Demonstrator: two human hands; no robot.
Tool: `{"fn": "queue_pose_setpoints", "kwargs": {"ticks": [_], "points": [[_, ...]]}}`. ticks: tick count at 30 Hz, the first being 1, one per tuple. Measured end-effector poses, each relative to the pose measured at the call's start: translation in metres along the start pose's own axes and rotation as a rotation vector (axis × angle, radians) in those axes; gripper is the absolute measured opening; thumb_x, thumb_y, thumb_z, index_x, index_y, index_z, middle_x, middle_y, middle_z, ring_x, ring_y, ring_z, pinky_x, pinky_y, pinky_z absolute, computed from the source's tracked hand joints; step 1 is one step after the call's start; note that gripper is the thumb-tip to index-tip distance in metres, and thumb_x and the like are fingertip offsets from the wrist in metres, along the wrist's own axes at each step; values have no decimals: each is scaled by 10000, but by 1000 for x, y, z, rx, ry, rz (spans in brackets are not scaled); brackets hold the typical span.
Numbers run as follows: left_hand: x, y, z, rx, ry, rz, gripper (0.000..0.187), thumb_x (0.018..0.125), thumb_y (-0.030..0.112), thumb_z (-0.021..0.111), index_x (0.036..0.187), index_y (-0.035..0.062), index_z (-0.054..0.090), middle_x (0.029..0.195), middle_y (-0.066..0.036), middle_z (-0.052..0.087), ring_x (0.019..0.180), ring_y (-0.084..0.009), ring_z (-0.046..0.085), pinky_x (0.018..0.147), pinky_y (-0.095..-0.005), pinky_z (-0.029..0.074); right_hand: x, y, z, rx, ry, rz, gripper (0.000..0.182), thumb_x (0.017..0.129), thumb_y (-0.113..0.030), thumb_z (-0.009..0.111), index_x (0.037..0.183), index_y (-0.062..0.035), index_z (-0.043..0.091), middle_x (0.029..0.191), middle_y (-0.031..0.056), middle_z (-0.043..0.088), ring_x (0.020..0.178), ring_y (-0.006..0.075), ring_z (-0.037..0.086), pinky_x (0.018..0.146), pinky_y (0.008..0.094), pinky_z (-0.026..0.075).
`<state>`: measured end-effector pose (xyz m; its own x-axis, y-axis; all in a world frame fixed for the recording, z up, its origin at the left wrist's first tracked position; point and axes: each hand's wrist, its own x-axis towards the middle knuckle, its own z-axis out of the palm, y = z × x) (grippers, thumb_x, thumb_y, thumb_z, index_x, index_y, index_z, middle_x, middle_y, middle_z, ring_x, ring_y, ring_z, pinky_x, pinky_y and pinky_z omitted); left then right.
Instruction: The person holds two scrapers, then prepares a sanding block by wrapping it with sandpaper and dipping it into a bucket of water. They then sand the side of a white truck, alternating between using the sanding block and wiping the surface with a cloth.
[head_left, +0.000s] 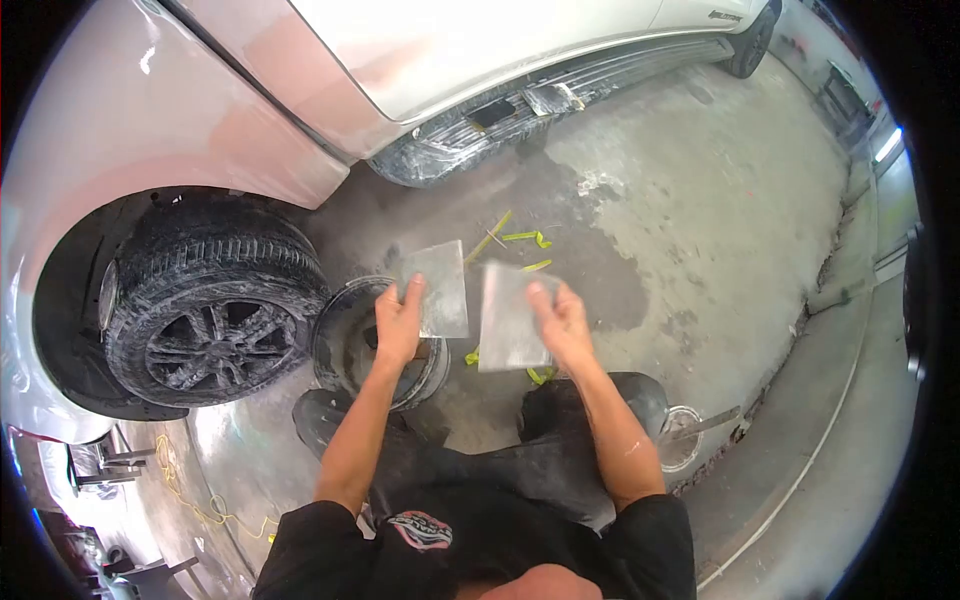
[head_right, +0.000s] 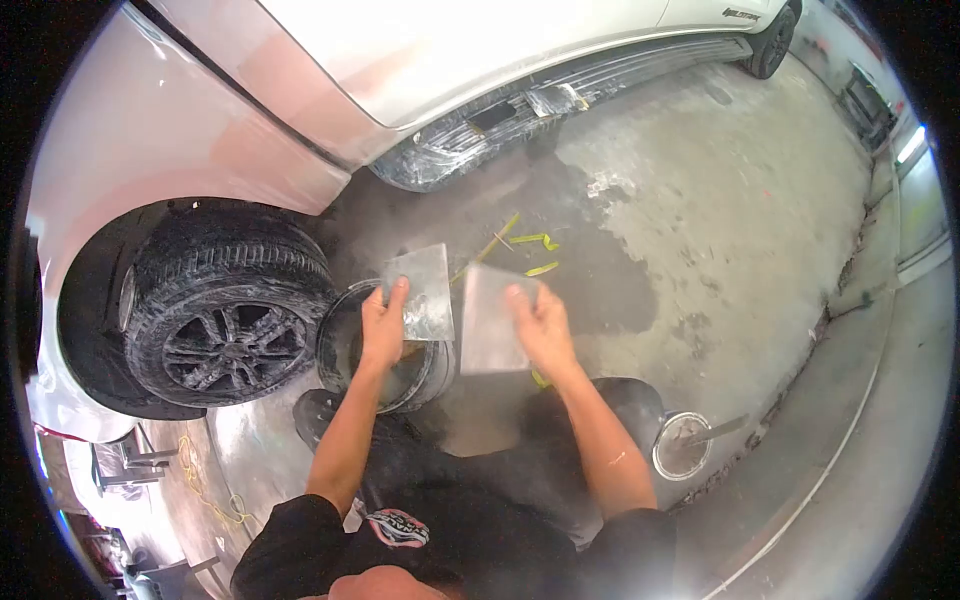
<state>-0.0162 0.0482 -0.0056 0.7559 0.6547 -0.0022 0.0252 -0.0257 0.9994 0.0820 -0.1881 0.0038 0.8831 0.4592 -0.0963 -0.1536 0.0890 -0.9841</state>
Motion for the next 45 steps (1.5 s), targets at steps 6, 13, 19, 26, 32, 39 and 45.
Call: {"fn": "queue_pose_setpoints", "kwargs": {"ticks": [6,13,19,26,32,39,45], "points": [[-5,23,-1,-1464,-380,-1010,147,1052,154,564,982,28,531,730,-7,496,549,-115,526,417,-260,414,-2,-1,31,-767,103,-816,268,939,-95,684,1203,-56,651,949,115,674,797,333,694,675,404,570],[-49,41,6,-1825,-497,-1175,85,1030,57,514,1076,11,460,719,-59,510,514,-153,541,413,-284,415,15,0,39,-1028,82,-805,343,865,-86,707,1199,-105,635,889,84,589,778,287,665,642,426,562],[-54,30,-23,-1820,-486,-1165,45,1073,62,430,1043,56,463,731,-45,507,528,-159,529,444,-308,411,19,-69,-39,-940,66,-725,151,1005,-154,666,1139,-85,685,985,104,662,817,303,693,687,464,556],[-46,-9,-45,-1724,-413,-1191,79,1053,70,481,1103,9,485,763,-63,519,553,-161,544,449,-290,390,-30,4,-251,671,838,-117,310,1015,-138,636,1256,55,659,1049,153,729,891,260,721,728,396,577],[-33,-9,2,-1666,-367,-1452,222,1055,30,447,1248,-62,507,812,-46,493,554,-139,521,449,-283,387,-104,159,-233,-286,1226,334,256,974,-102,651,1176,55,635,1007,179,693,859,307,694,676,427,542],[-43,16,97,-1533,-652,-1577,187,1041,51,421,1137,-42,552,744,-37,507,470,-111,479,375,-244,339,-87,-82,-61,-1049,263,-770,268,834,-14,661,1097,-60,682,1033,143,670,916,337,707,760,439,600],[-31,-15,66,-855,-872,-890,255,1050,303,645,1093,52,635,817,-29,638,517,-85,531,396,-260,370,-11,-46,-63,-927,330,-639,183,932,-84,637,1104,-41,684,1011,194,712,943,422,701,773,473,579]]}}
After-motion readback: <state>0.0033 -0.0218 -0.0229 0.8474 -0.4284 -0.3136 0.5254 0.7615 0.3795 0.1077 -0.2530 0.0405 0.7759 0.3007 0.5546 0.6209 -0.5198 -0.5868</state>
